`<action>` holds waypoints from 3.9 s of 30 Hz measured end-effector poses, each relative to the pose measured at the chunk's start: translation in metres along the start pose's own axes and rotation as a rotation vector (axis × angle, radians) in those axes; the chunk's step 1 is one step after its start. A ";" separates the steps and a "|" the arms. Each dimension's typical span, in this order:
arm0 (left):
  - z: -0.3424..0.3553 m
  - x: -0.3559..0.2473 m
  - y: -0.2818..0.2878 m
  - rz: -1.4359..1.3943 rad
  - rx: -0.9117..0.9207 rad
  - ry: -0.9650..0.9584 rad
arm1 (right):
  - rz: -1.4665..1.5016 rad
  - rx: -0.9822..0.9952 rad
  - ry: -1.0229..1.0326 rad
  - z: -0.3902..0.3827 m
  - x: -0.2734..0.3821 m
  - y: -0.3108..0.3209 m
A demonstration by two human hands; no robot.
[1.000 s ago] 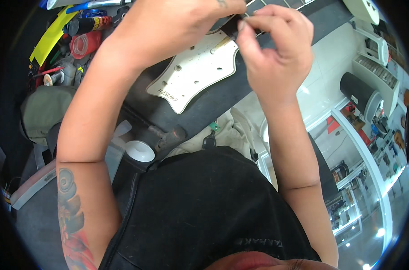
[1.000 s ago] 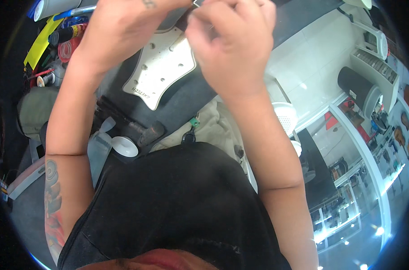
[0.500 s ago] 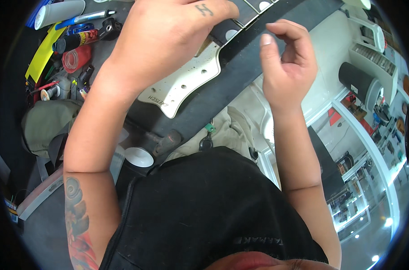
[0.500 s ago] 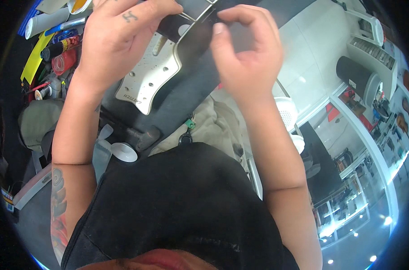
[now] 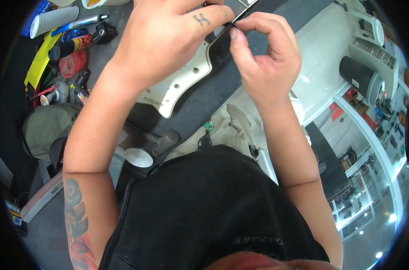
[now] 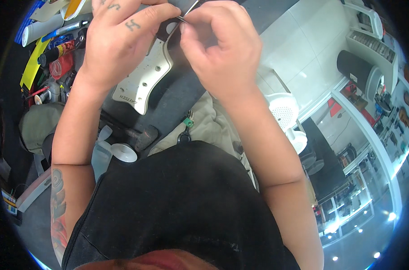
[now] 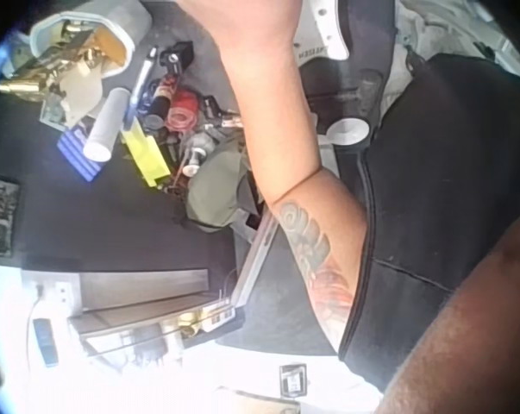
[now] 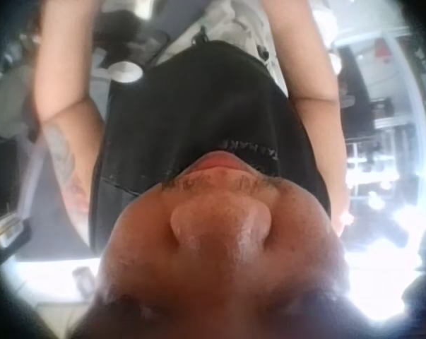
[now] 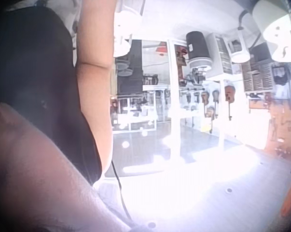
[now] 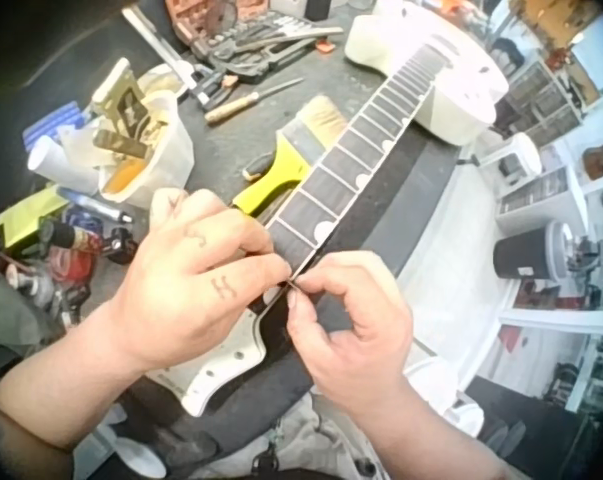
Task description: The person scrapes the nut slot and edges of a guitar neck using a small blade, then wipes the area with a brush.
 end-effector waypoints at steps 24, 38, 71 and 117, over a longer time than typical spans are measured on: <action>0.007 0.015 0.031 -0.083 -0.095 0.154 | 0.223 -0.151 -0.129 -0.016 -0.019 0.019; -0.005 0.016 0.003 -0.075 -0.071 0.050 | -0.130 0.003 -0.056 0.009 0.005 -0.002; -0.007 0.006 -0.008 0.026 -0.147 -0.137 | -0.243 -0.068 0.185 0.001 0.010 -0.003; -0.061 0.032 -0.005 -1.077 -0.226 1.303 | 0.080 0.046 -0.157 -0.034 -0.071 0.009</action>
Point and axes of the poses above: each hand's wrist, its own z-axis towards the middle knuckle, its own y-axis out of the back of the hand, x = y × z, the point moved 5 cm from there along z, towards the middle knuckle, and after that the axes turned 11 degrees about y, right-handed, at the moved point
